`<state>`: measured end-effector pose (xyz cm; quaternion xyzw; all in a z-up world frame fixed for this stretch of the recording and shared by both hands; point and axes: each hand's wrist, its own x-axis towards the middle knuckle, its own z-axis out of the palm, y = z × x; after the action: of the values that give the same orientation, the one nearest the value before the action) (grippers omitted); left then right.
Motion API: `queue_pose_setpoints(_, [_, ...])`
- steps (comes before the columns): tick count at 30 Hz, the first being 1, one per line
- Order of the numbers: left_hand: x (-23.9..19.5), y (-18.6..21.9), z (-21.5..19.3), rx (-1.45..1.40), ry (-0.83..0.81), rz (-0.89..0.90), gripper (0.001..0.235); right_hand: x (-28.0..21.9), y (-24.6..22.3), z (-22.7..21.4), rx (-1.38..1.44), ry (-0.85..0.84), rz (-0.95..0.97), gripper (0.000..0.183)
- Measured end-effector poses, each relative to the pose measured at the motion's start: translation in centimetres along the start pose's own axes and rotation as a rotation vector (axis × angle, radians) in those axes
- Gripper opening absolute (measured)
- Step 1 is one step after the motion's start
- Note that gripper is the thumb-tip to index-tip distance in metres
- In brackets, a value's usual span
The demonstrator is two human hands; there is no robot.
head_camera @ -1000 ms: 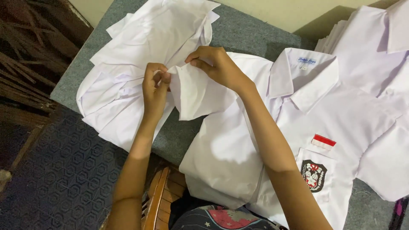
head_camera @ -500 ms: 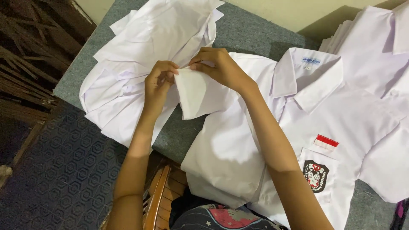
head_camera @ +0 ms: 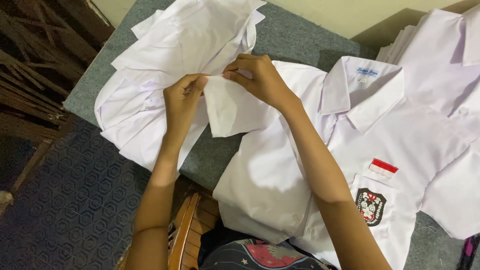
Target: The person adjusts the collar of a white short-sleeved shirt laid flat on a table, then proceeds to fasten the buttons down the front placket one by one. The shirt features a school emblem and a small flag patch on the chest pocket.
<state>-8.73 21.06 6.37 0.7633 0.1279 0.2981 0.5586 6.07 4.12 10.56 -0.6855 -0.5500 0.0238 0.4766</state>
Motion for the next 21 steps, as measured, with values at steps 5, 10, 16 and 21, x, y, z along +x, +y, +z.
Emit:
queue_pose_setpoints(5, [0.2,1.6,-0.6,-0.126,0.064,-0.076,0.035,0.0,0.7,0.5,-0.069,0.048,0.024,0.008])
queue_pose_setpoints(10, [0.2,2.0,-1.7,-0.143,-0.095,-0.2,0.037,-0.1,2.7,0.2,-0.123,0.171,0.079,0.01])
queue_pose_setpoints(16, [-0.4,4.3,-1.2,0.171,-0.638,-0.394,0.071,-0.2,3.7,0.2,-0.056,0.239,0.129,0.025])
queue_pose_setpoints(21, [0.1,3.1,-1.9,0.172,-0.757,-0.174,0.025,-0.2,3.1,-0.2,0.247,0.273,0.401,0.033])
